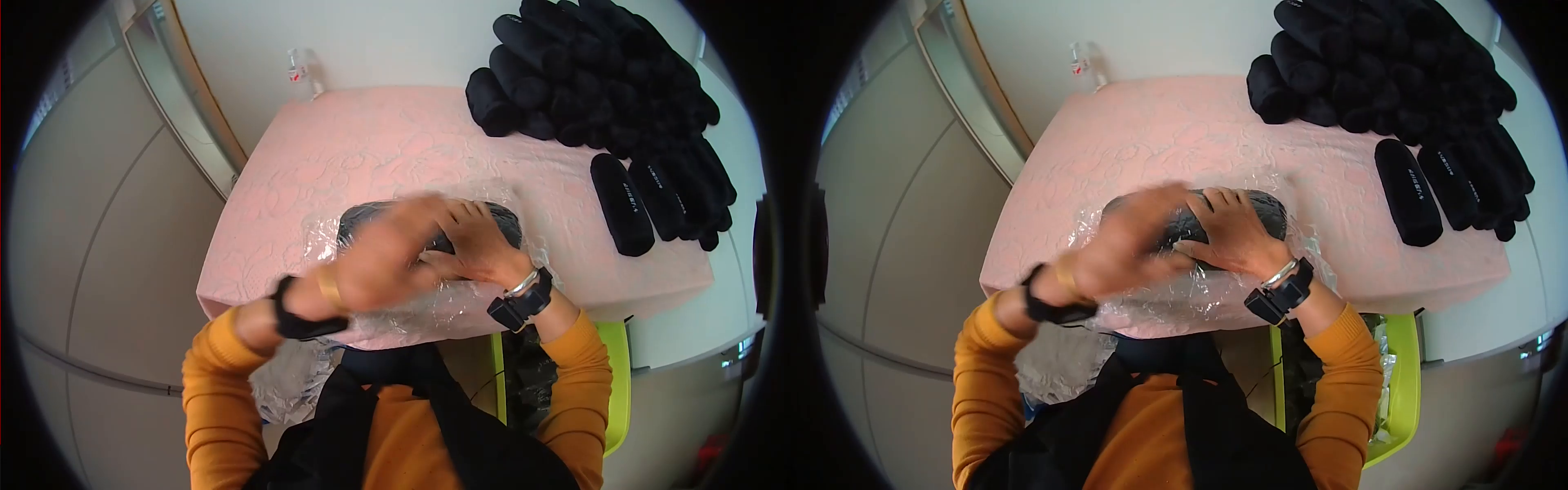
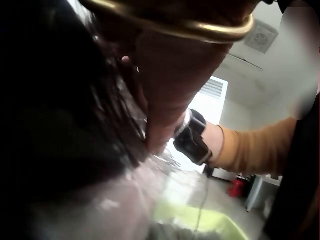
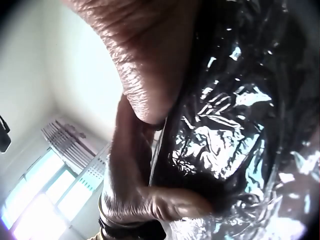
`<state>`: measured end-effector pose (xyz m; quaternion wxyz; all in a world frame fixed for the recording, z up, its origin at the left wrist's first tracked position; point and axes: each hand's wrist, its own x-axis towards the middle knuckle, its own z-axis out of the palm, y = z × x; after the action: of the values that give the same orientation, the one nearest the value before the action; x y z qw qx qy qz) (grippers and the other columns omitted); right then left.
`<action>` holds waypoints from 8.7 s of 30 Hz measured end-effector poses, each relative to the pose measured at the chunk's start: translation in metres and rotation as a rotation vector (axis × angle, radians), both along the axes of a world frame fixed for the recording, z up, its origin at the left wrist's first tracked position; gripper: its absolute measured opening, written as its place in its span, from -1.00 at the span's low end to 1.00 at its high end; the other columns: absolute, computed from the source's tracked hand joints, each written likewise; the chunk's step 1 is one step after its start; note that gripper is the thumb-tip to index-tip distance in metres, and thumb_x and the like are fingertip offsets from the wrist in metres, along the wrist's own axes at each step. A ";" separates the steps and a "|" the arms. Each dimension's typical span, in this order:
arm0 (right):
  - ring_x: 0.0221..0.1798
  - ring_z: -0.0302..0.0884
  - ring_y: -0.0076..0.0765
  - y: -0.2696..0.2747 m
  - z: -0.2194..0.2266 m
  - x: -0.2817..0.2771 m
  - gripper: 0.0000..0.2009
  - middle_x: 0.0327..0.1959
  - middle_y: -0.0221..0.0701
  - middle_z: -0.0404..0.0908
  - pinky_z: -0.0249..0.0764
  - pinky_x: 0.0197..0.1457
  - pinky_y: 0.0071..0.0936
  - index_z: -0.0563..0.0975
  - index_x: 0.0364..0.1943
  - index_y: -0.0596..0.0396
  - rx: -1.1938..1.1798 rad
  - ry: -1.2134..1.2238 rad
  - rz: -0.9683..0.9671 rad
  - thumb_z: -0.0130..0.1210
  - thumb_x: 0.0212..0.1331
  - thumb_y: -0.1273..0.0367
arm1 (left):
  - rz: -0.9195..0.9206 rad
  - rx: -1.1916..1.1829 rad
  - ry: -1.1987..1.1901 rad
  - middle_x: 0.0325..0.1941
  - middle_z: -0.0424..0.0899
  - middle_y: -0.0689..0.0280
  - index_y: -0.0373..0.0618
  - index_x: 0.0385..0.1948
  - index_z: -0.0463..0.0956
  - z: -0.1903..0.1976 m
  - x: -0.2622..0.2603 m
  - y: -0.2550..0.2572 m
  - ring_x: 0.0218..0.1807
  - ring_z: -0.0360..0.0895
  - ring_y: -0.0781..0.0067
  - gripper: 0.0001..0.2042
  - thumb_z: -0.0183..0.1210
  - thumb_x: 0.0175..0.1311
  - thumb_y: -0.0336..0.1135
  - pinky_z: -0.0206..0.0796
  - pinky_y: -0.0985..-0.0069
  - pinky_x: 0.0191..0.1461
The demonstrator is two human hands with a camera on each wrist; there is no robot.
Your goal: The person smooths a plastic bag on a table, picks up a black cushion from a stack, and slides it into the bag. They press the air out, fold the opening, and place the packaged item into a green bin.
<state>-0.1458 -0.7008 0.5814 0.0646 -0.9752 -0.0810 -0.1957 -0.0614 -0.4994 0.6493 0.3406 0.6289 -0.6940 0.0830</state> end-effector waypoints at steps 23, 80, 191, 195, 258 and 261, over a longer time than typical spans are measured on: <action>0.39 0.11 0.08 -0.055 -0.026 -0.027 -0.25 0.36 -0.15 0.19 -0.08 0.45 0.06 0.23 0.35 -0.05 0.055 0.157 -0.049 -0.20 0.20 -0.23 | 0.175 0.433 -0.002 0.34 0.14 -0.11 -0.08 0.36 0.07 -0.095 0.089 0.013 0.39 0.08 -0.20 0.19 0.49 -0.48 0.19 -0.10 -0.05 0.43; 0.37 0.10 -0.05 -0.029 -0.024 -0.040 0.02 0.33 -0.30 0.18 0.02 0.41 -0.04 0.24 0.34 -0.20 0.138 0.121 -0.055 0.45 -0.39 -0.04 | 0.055 0.381 0.075 0.30 0.19 -0.04 -0.14 0.35 0.03 -0.092 0.091 0.014 0.33 0.16 -0.17 0.20 0.56 -0.60 -0.28 0.04 0.13 0.43; 0.52 -0.19 0.03 -0.040 -0.022 -0.040 -0.08 0.47 -0.16 -0.08 -0.19 0.52 -0.06 0.06 0.41 0.01 0.215 0.098 -0.187 0.28 -0.03 0.05 | 0.152 0.379 -0.030 0.34 0.21 -0.02 -0.11 0.34 0.11 -0.084 0.119 0.025 0.34 0.20 -0.10 0.07 0.52 -0.43 -0.22 0.11 0.21 0.38; 0.50 -0.08 -0.04 -0.067 -0.010 -0.055 -0.26 0.44 -0.11 0.02 -0.14 0.52 -0.21 0.07 0.39 0.15 0.441 -0.218 -0.237 0.11 0.17 0.20 | 0.224 0.327 0.194 0.18 0.45 0.05 -0.17 0.25 0.24 -0.078 0.129 0.024 0.17 0.44 0.06 -0.09 0.49 -0.33 -0.28 0.28 0.32 0.27; -0.19 0.54 -0.38 -0.062 -0.374 -0.322 -0.42 -0.20 -0.36 0.58 0.49 -0.08 -0.38 0.38 0.01 0.23 1.893 -1.424 -1.133 0.39 -0.13 0.35 | -0.219 0.944 -0.487 0.50 -0.43 -0.16 -0.21 0.42 -0.34 -0.136 0.028 -0.196 0.52 -0.48 -0.25 0.37 0.32 -0.37 0.44 -0.49 -0.06 0.49; -0.17 0.55 -0.34 -0.118 -0.364 -0.298 -0.35 -0.15 -0.30 0.56 0.49 -0.06 -0.40 0.33 0.05 0.30 1.767 -1.378 -1.180 0.40 -0.15 0.34 | -0.208 0.965 -0.469 0.50 -0.45 -0.18 -0.23 0.41 -0.37 -0.136 0.026 -0.194 0.51 -0.50 -0.28 0.40 0.26 -0.39 0.52 -0.52 -0.13 0.46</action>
<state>-0.4434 -0.8183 0.2171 0.5395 -0.1839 0.5059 -0.6475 -0.0349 -0.6934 0.5135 -0.1444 0.6064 -0.7691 -0.1410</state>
